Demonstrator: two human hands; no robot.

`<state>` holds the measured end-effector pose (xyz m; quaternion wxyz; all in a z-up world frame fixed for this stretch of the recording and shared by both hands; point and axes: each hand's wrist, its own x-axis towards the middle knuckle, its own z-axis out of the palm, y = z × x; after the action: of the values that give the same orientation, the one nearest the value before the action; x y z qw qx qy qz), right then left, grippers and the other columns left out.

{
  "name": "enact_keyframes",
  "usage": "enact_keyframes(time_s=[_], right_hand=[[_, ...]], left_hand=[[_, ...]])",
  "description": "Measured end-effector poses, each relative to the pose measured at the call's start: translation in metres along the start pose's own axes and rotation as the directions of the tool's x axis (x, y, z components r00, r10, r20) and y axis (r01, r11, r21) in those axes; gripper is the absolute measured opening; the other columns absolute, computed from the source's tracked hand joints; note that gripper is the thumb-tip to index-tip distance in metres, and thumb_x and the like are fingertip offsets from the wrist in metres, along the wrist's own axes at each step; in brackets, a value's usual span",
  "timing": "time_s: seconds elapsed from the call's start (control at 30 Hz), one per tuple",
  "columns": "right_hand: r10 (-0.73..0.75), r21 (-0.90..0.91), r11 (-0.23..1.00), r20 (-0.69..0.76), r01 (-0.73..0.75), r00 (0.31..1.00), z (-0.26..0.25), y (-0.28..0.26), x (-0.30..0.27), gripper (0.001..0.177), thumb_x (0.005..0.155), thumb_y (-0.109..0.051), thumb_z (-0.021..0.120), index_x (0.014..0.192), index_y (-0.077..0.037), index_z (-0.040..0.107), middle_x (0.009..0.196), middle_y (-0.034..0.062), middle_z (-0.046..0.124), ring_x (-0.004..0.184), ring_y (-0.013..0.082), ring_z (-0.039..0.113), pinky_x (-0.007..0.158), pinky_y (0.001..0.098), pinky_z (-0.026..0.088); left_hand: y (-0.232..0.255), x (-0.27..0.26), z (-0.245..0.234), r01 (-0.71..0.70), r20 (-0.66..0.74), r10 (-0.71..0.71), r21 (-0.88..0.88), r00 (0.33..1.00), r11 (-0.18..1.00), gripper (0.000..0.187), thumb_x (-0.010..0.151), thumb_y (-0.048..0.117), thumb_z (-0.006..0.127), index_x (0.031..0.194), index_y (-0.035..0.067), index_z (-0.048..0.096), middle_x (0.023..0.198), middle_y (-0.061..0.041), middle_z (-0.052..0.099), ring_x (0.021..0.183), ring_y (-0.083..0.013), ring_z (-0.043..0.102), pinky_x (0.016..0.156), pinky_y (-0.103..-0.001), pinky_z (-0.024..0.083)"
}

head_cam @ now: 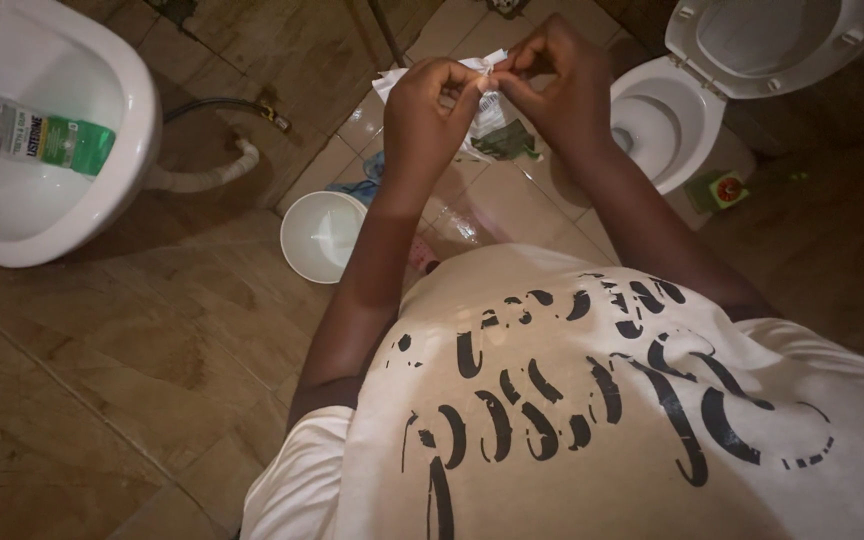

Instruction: Preparing detergent and cleaning the bathroom floor using a broom.

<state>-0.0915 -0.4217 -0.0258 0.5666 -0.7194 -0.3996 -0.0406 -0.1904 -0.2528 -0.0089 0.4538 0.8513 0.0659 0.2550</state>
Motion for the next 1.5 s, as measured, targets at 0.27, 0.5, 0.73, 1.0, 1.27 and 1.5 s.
enact_keyframes(time_s=[0.27, 0.5, 0.73, 1.0, 1.27, 1.5], right_hand=[[-0.036, -0.066, 0.997, -0.024, 0.034, 0.999, 0.012, 0.006, 0.003, 0.033, 0.093, -0.001, 0.085, 0.092, -0.002, 0.052, 0.095, 0.0125, 0.070, 0.092, 0.0206, 0.075, 0.079, 0.0321, 0.057], [-0.179, -0.276, 0.942, 0.065, 0.190, 0.982, 0.026, 0.011, 0.003, 0.024, 0.078, -0.005, 0.078, 0.083, -0.004, 0.054, 0.089, 0.0162, 0.061, 0.084, 0.0380, 0.059, 0.074, 0.0450, 0.047], [-0.170, -0.238, 0.953, 0.095, 0.188, 0.981, 0.036, 0.024, -0.005, 0.032, 0.083, -0.004, 0.079, 0.076, -0.004, 0.047, 0.087, 0.0136, 0.062, 0.081, 0.0340, 0.060, 0.072, 0.0429, 0.046], [-0.150, -0.246, 0.954, 0.102, 0.171, 0.983, 0.048, 0.027, -0.003, 0.024, 0.079, -0.005, 0.078, 0.081, -0.005, 0.055, 0.088, 0.0127, 0.063, 0.081, 0.0344, 0.061, 0.073, 0.0428, 0.048], [-0.033, -0.216, 0.971, 0.290, 0.099, 0.957, 0.036, 0.018, 0.010, 0.030, 0.088, -0.017, 0.087, 0.085, -0.005, 0.059, 0.084, 0.0119, 0.062, 0.076, 0.0311, 0.063, 0.068, 0.0402, 0.049], [-0.048, -0.346, 0.923, 0.328, 0.167, 0.944, 0.049, 0.019, 0.014, 0.020, 0.083, -0.014, 0.082, 0.090, -0.003, 0.067, 0.082, 0.0136, 0.066, 0.074, 0.0327, 0.066, 0.066, 0.0442, 0.051]], left_hand=[[-0.011, -0.002, 0.001, -0.042, -0.009, 0.042, -0.007, 0.999, 0.999, 0.015, 0.090, 0.017, 0.081, 0.091, 0.005, 0.071, 0.088, -0.007, 0.072, 0.078, -0.0170, 0.073, 0.071, -0.031, 0.059], [-0.021, -0.004, -0.001, -0.140, -0.022, 0.146, 0.176, 0.989, 0.974, 0.017, 0.083, 0.007, 0.079, 0.081, 0.006, 0.062, 0.081, -0.010, 0.067, 0.073, -0.0275, 0.067, 0.067, -0.039, 0.053], [-0.037, -0.012, 0.007, -0.178, -0.034, 0.201, 0.336, 0.979, 0.925, 0.016, 0.082, 0.005, 0.075, 0.081, 0.006, 0.059, 0.081, -0.013, 0.063, 0.075, -0.0344, 0.063, 0.066, -0.045, 0.049], [-0.059, -0.011, -0.008, -0.192, -0.037, 0.205, 0.224, 0.978, 0.956, 0.019, 0.082, 0.006, 0.077, 0.081, 0.007, 0.059, 0.079, -0.010, 0.063, 0.071, -0.0288, 0.065, 0.064, -0.040, 0.051], [-0.055, -0.017, -0.017, -0.068, 0.039, 0.064, 0.096, 0.997, 0.993, 0.017, 0.082, 0.006, 0.078, 0.085, 0.007, 0.062, 0.080, -0.010, 0.065, 0.069, -0.0238, 0.068, 0.062, -0.036, 0.054], [-0.058, -0.023, -0.016, -0.013, 0.046, 0.010, 0.078, 0.999, 0.997, 0.019, 0.081, 0.006, 0.081, 0.086, 0.005, 0.063, 0.082, -0.010, 0.066, 0.069, -0.0214, 0.070, 0.062, -0.034, 0.055]])
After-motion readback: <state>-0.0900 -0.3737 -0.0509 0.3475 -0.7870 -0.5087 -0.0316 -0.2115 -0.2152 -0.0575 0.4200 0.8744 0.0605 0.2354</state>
